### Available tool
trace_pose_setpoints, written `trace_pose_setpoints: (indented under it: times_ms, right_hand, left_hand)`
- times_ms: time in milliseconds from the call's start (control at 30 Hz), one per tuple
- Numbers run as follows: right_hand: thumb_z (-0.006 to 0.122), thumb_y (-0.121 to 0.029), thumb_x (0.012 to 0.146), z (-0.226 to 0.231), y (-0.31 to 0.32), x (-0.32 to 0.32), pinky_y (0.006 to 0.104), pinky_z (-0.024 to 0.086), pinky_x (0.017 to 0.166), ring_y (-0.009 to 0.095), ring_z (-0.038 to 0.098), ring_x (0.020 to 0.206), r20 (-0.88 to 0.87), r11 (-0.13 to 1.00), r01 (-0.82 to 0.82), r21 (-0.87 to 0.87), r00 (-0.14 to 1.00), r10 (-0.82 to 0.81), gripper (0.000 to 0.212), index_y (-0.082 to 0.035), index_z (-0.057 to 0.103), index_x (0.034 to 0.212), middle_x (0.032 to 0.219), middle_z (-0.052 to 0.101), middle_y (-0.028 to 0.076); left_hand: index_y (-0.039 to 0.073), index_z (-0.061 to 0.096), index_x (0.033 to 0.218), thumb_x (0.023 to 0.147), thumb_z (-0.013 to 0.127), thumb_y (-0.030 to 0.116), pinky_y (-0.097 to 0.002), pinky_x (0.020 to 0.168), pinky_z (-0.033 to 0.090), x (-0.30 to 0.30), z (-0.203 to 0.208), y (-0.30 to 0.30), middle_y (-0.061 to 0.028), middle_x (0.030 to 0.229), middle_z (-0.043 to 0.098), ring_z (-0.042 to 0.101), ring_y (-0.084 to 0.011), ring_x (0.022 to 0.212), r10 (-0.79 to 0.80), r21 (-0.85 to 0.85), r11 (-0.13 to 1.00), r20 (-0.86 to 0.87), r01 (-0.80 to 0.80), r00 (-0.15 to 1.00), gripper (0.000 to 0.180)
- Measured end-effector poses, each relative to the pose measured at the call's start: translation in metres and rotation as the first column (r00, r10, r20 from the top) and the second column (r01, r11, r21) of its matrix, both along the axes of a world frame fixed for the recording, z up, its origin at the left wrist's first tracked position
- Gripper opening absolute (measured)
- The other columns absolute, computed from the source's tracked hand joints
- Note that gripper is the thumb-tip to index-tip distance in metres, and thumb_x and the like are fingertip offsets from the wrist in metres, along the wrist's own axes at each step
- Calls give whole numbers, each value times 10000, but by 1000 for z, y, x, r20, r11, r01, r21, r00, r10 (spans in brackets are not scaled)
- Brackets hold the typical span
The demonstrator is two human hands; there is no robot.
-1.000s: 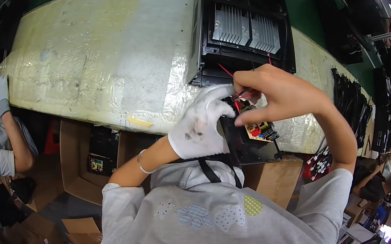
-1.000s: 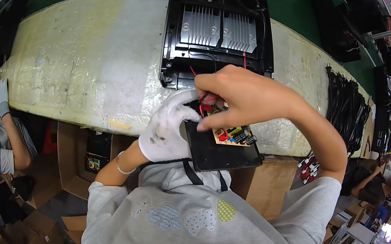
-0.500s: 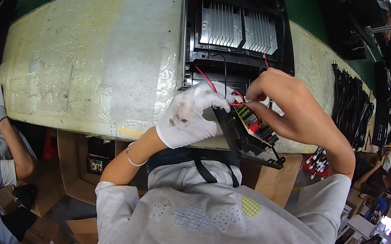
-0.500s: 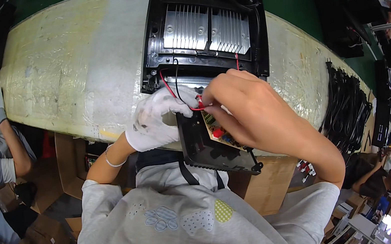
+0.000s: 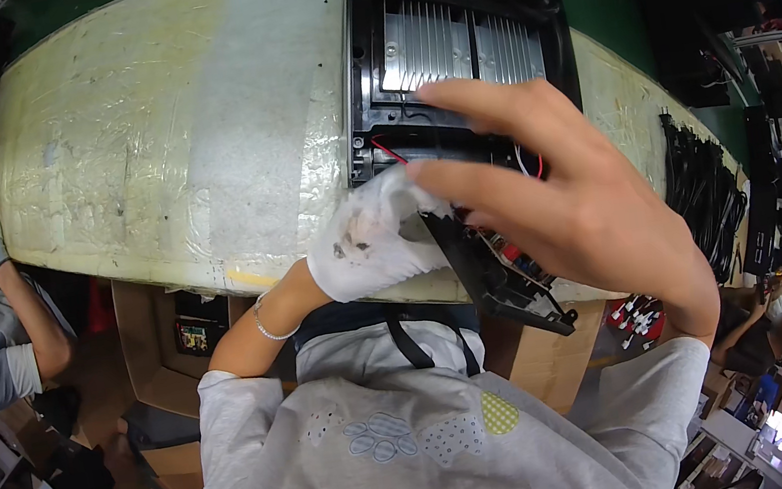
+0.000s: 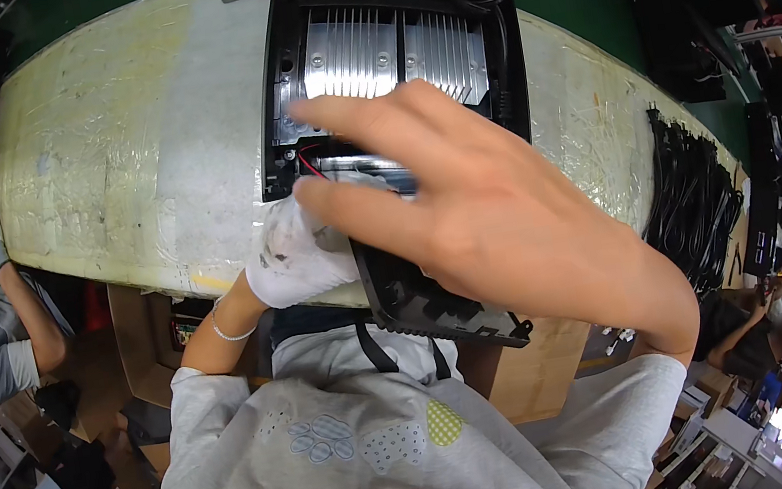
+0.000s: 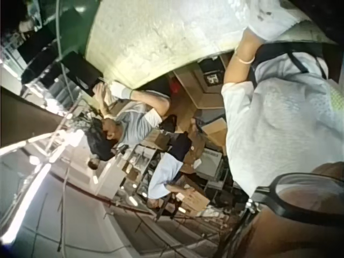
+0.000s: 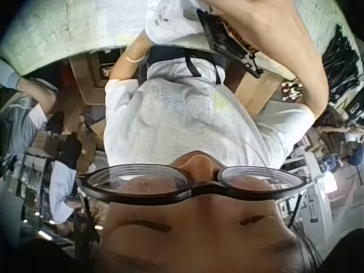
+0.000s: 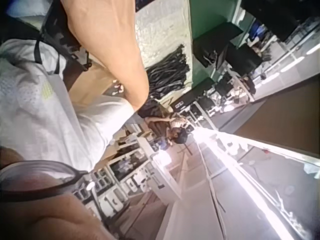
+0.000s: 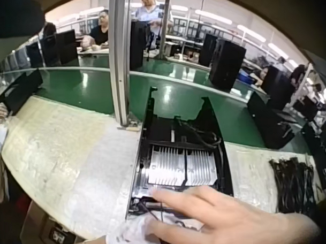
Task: Assembling an electronic power supply unit by connecting wires to a PCB and installing it into a metal chassis.
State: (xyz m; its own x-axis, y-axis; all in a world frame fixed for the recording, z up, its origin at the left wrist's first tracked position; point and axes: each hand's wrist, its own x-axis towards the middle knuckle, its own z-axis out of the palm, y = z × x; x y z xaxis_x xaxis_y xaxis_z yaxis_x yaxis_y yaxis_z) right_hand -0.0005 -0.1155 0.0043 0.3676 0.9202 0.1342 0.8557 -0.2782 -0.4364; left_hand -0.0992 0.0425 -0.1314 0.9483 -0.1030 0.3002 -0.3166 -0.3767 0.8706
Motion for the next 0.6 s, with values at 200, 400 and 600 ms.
trace_pose_setpoints:
  times_ms: [200, 400, 600]
  right_hand:
    - [681, -27, 599, -13, -6, 13, 329, 482, 708, 256, 519, 841, 23, 946, -296, -132, 953, 301, 240, 2, 634, 832, 883, 587, 74]
    - [671, 15, 631, -12, -8, 8, 347, 471, 684, 266, 514, 802, -19, 900, -299, -316, 951, 309, 237, -1, 628, 863, 816, 559, 84]
    - [665, 36, 690, -14, 11, 3, 365, 486, 706, 275, 549, 883, -44, 929, -167, -329, 986, 161, 314, -30, 625, 994, 860, 567, 90]
  left_hand:
    - [102, 602, 987, 730, 793, 277, -364, 847, 505, -1, -7, 3, -54, 1084, 630, 612, -272, 979, -20, -31, 999, 23, 21, 1000, 365]
    - [88, 611, 1002, 721, 789, 264, -367, 863, 501, -1, -21, 4, -71, 1087, 634, 613, -275, 1004, -70, -151, 986, 31, 74, 997, 376]
    - [9, 619, 1041, 786, 679, 198, -384, 906, 482, -2, -13, 13, -134, 1044, 628, 603, -317, 1006, -298, -72, 951, 25, 299, 954, 323]
